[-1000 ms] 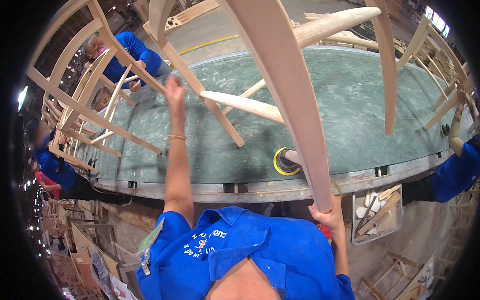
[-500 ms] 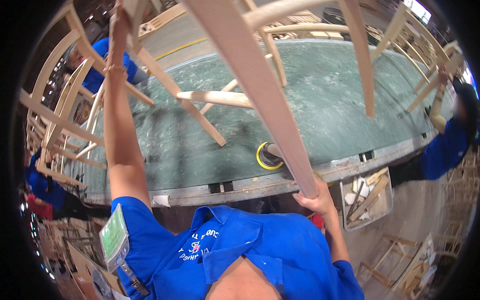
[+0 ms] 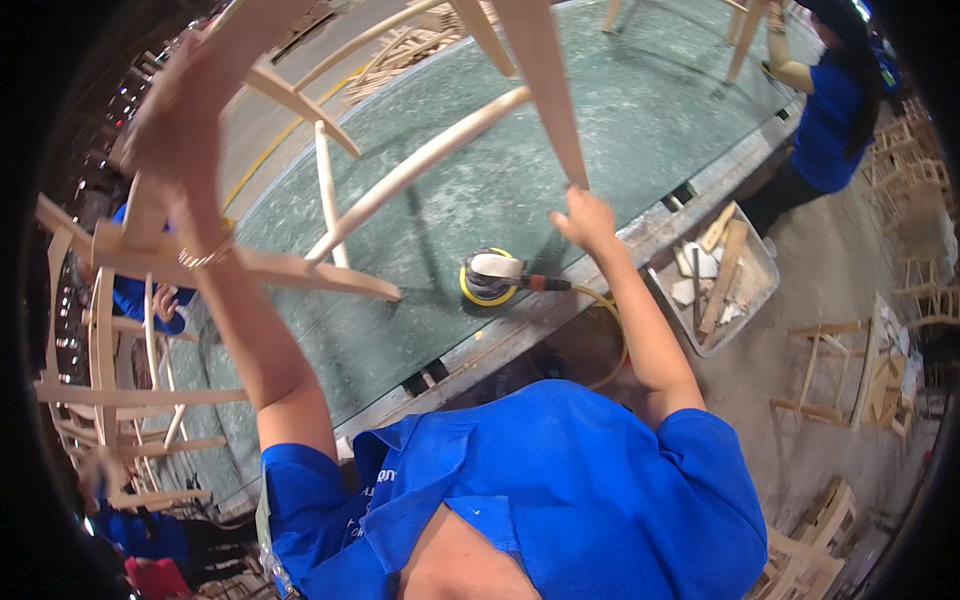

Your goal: The person assembles a wooden chair frame by inserting dowels into pre-drilled holes and tapping them with a hammer. They then use a power sander to smooth the chair's surfaces. The person works at a workstation in a furniture factory.

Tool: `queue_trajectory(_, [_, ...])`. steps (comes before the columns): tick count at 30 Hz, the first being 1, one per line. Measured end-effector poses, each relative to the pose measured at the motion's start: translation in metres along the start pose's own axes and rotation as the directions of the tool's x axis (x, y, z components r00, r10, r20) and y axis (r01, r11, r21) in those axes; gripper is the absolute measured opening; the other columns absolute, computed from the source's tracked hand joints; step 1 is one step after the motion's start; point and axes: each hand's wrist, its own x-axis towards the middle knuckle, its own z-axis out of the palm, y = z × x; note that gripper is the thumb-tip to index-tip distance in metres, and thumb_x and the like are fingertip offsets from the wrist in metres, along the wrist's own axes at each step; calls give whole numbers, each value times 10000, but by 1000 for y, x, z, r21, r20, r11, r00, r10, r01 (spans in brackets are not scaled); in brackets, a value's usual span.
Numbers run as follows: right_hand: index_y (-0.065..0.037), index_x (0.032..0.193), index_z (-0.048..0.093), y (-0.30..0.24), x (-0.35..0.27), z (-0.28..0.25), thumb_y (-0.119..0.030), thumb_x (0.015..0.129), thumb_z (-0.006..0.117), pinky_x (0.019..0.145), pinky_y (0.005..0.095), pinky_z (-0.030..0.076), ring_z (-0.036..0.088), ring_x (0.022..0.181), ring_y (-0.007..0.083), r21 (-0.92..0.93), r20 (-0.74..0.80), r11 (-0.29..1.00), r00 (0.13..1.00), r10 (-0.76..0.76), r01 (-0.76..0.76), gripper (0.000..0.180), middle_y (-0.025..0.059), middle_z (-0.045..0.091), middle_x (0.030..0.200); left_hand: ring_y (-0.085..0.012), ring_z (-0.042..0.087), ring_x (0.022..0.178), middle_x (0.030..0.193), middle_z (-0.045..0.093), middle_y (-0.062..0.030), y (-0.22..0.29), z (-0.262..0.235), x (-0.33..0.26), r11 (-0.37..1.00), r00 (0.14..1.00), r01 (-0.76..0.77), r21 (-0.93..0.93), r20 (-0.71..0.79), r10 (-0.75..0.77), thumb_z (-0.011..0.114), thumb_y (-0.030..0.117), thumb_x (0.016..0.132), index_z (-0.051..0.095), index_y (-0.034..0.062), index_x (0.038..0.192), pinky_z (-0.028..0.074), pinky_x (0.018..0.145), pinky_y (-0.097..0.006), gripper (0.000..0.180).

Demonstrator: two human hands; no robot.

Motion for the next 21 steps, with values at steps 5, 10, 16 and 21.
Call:
queue_trajectory(5, [-197,1366,477,-79,-29,68,-498,736,712,867,436,477,549,1090,348,157,100,858,857,-506,489,737,223,551,1174,-302,653,713,764,665,-166,115,-41,38,902,989,-38,-429,112,95,478,512,934,712,109,871,485,674,-407,470])
queue_trajectory(10, [-263,1346,408,-100,-35,122,-166,609,809,771,437,499,594,949,333,-16,147,849,842,-520,527,845,164,499,1017,-299,612,553,595,613,-142,110,-21,63,921,977,-162,-355,-189,99,522,523,895,688,93,679,465,557,-404,509])
queue_trajectory(16, [-270,1343,422,-79,-27,135,-134,586,788,515,387,510,605,565,312,79,-27,808,811,-584,584,852,155,537,914,-298,541,549,567,534,-116,119,-40,17,936,985,-68,-346,-174,7,600,504,858,559,77,579,388,524,-410,511])
queue_trajectory(21, [-310,1342,445,-78,-39,112,-144,654,726,599,433,539,631,821,337,256,62,856,876,-478,449,761,168,547,920,-308,530,541,569,522,-126,112,-36,15,930,988,-32,-366,-154,-27,598,510,858,528,72,565,383,522,-416,532])
